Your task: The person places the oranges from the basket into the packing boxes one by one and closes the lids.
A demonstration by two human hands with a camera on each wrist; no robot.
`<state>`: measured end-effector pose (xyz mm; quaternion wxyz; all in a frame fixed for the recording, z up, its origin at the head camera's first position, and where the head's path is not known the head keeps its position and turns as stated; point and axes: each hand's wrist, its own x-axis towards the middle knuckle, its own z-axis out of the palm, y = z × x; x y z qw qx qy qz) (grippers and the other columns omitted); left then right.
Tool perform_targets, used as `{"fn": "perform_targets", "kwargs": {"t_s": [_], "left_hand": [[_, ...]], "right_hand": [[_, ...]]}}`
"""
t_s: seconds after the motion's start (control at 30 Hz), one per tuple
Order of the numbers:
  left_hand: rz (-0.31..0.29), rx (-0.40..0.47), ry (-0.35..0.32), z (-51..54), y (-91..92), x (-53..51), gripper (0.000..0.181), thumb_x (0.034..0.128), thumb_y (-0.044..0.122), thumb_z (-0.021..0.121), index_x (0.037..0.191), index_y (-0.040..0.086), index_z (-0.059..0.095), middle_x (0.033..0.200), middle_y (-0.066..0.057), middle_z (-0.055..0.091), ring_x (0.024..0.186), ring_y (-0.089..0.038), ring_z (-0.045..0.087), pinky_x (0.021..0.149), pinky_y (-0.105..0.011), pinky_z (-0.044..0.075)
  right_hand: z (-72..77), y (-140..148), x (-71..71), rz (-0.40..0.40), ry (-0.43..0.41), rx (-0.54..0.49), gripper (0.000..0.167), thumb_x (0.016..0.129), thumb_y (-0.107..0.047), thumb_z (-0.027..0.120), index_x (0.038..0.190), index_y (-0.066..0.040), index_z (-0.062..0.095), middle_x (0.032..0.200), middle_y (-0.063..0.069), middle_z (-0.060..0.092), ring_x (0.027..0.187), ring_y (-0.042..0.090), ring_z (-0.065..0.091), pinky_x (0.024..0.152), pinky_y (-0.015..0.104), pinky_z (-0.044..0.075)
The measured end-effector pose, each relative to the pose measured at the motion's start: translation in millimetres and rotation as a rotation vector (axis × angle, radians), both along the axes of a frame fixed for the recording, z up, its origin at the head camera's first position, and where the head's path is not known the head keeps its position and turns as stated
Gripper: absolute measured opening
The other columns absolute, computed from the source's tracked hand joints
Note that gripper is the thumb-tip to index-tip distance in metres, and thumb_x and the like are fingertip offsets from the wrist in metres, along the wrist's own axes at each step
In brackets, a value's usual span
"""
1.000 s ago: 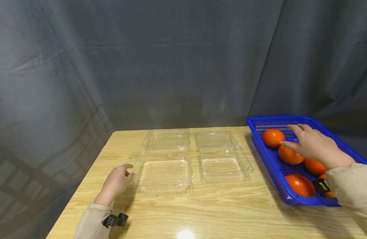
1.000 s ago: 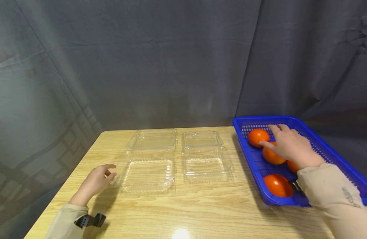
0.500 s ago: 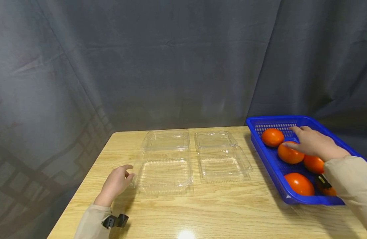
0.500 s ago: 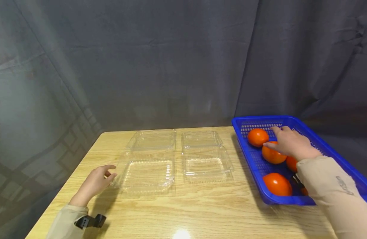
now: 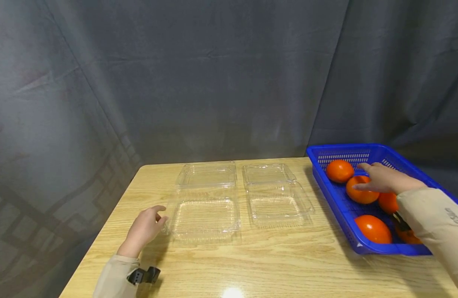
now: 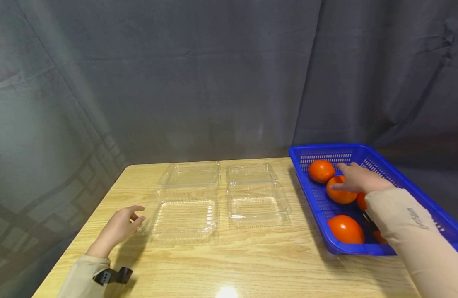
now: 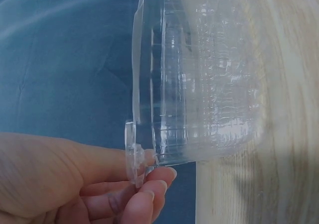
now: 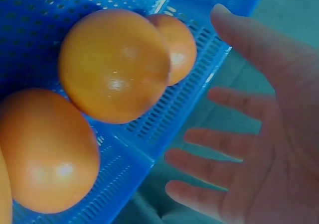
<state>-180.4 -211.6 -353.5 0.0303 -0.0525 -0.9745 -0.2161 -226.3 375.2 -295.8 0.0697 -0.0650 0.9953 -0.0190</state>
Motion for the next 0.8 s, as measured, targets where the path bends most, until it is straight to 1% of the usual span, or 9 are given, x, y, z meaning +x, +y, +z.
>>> {"fn": "perform_targets", "kwargs": {"t_s": [0.17, 0.27, 0.37, 0.5, 0.6, 0.7, 0.8], "left_hand": [[0.001, -0.002, 0.002, -0.9, -0.4, -0.1, 0.034, 0.0876, 0.008, 0.059, 0.115, -0.012, 0.057, 0.081, -0.016, 0.066, 0.061, -0.016, 0.054, 0.052, -0.027, 0.042], [-0.004, 0.0, 0.0, -0.3, -0.3, -0.1, 0.035, 0.088, 0.008, 0.059, 0.116, -0.012, 0.056, 0.081, -0.015, 0.066, 0.061, -0.016, 0.054, 0.052, -0.028, 0.042], [-0.001, 0.004, -0.006, -0.2, -0.3, -0.3, 0.035, 0.0883, 0.008, 0.059, 0.117, -0.012, 0.056, 0.08, -0.015, 0.066, 0.06, -0.015, 0.053, 0.052, -0.028, 0.041], [0.007, 0.013, -0.014, 0.1, -0.1, 0.2, 0.035, 0.0883, 0.008, 0.058, 0.117, -0.012, 0.056, 0.08, -0.015, 0.065, 0.06, -0.015, 0.052, 0.052, -0.027, 0.041], [0.01, 0.015, -0.016, 0.5, 0.3, 0.5, 0.035, 0.0883, 0.008, 0.058, 0.117, -0.012, 0.055, 0.08, -0.015, 0.065, 0.06, -0.016, 0.052, 0.052, -0.027, 0.041], [0.009, 0.013, -0.014, 0.3, 0.4, 0.0, 0.035, 0.0883, 0.008, 0.058, 0.117, -0.011, 0.055, 0.081, -0.015, 0.065, 0.061, -0.016, 0.053, 0.052, -0.028, 0.041], [0.007, 0.011, -0.011, -0.1, 0.3, -0.2, 0.035, 0.0881, 0.008, 0.059, 0.117, -0.011, 0.056, 0.081, -0.015, 0.065, 0.061, -0.016, 0.054, 0.052, -0.028, 0.042]], "right_hand": [[-7.2, 3, -4.8, 0.018, -0.019, -0.017, 0.09, 0.076, -0.047, 0.07, 0.125, 0.022, 0.038, 0.116, 0.047, 0.043, 0.107, 0.061, 0.042, 0.09, 0.068, 0.036], [-9.9, 4, -5.3, 0.023, -0.035, -0.029, 0.09, 0.076, -0.044, 0.071, 0.124, 0.024, 0.037, 0.116, 0.047, 0.044, 0.106, 0.061, 0.042, 0.09, 0.067, 0.035], [-11.8, 5, -5.4, 0.012, -0.063, -0.056, 0.093, 0.076, -0.044, 0.071, 0.126, 0.025, 0.034, 0.119, 0.048, 0.041, 0.108, 0.061, 0.04, 0.092, 0.068, 0.033], [-14.6, 8, -7.4, 0.0, -0.089, -0.087, 0.095, 0.074, -0.042, 0.074, 0.127, 0.024, 0.032, 0.119, 0.048, 0.041, 0.107, 0.061, 0.042, 0.091, 0.068, 0.034], [-17.5, 9, -10.3, 0.003, -0.083, -0.074, 0.092, 0.071, -0.039, 0.076, 0.126, 0.022, 0.035, 0.115, 0.047, 0.044, 0.104, 0.059, 0.045, 0.089, 0.066, 0.036], [-20.1, 10, -13.0, 0.003, -0.086, -0.062, 0.093, 0.069, -0.038, 0.078, 0.125, 0.022, 0.035, 0.114, 0.047, 0.044, 0.104, 0.06, 0.044, 0.089, 0.066, 0.036], [-22.1, 11, -15.3, 0.007, -0.086, -0.048, 0.092, 0.066, -0.038, 0.08, 0.122, 0.022, 0.038, 0.109, 0.045, 0.048, 0.099, 0.057, 0.048, 0.088, 0.064, 0.039]]}}
